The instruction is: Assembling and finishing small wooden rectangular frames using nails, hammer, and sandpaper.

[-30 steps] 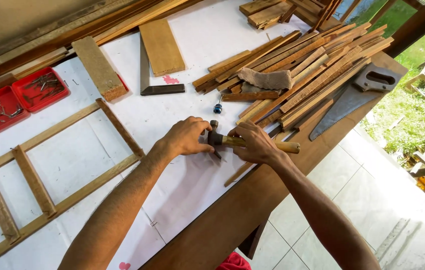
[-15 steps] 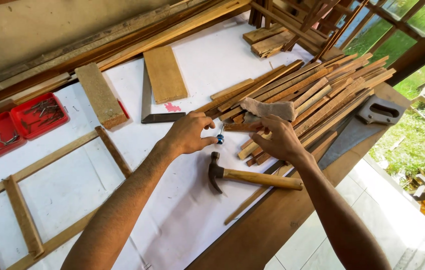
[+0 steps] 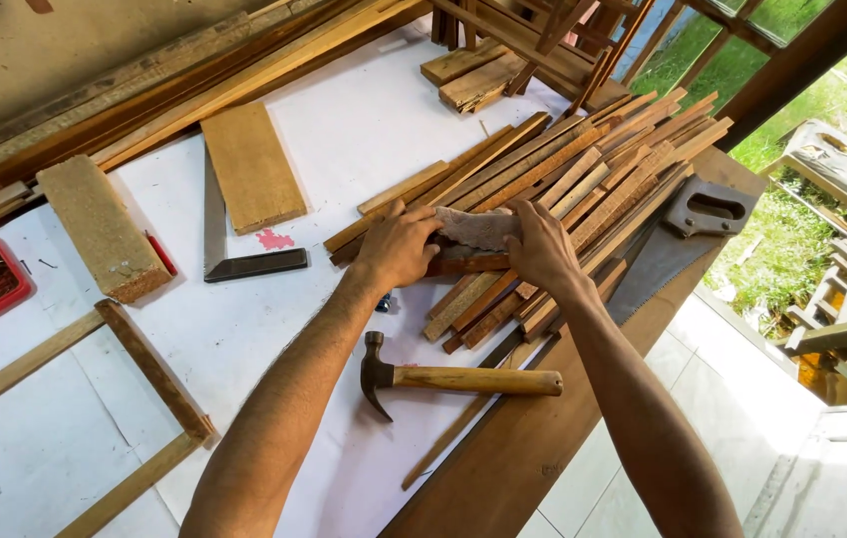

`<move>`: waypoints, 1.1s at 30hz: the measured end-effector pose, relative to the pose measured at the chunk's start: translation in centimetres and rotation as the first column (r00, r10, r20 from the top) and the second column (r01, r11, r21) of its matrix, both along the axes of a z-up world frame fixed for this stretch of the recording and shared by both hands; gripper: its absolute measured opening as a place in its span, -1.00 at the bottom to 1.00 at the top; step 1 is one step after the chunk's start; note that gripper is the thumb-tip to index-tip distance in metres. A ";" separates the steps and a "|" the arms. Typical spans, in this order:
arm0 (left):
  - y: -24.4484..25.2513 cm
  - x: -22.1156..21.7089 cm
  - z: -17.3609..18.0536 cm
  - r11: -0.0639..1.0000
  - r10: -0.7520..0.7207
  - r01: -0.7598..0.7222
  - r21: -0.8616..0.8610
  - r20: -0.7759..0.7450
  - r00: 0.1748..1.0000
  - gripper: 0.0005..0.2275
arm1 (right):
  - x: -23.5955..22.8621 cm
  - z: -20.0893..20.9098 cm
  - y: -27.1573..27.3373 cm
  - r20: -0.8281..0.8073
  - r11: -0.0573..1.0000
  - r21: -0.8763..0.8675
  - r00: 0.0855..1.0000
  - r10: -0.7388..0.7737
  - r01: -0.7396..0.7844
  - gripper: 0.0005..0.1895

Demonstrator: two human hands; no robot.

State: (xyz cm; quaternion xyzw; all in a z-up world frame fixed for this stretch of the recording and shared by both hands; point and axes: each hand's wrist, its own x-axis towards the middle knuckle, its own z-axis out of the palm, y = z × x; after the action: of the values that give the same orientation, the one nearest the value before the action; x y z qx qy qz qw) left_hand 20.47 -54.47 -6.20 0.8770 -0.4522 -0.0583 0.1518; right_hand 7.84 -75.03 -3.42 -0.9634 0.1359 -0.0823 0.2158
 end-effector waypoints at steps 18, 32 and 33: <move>22.3 -10.3 16.2 0.815 0.128 -0.002 -0.580 0.176 0.976 -0.71 | -6.7 16.0 17.7 0.350 0.803 0.531 0.933 0.083 -0.271 -0.87; 41.9 -19.0 23.1 0.713 -0.042 -0.421 -0.560 -0.635 0.772 -0.44 | -2.3 18.3 35.5 0.453 0.093 0.695 0.535 0.713 -0.713 -0.76; 43.0 -19.8 23.8 0.737 -0.093 -0.413 -0.536 -0.685 0.722 -0.49 | -2.4 18.7 36.6 0.387 0.078 0.744 0.523 0.759 -0.664 -0.73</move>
State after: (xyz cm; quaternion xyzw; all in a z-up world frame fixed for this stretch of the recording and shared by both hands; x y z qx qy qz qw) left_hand 0.72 -11.49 17.57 0.7212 -0.2724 -0.1939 0.6067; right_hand 5.45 -38.43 15.31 -0.6735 -0.3186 0.1572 0.6482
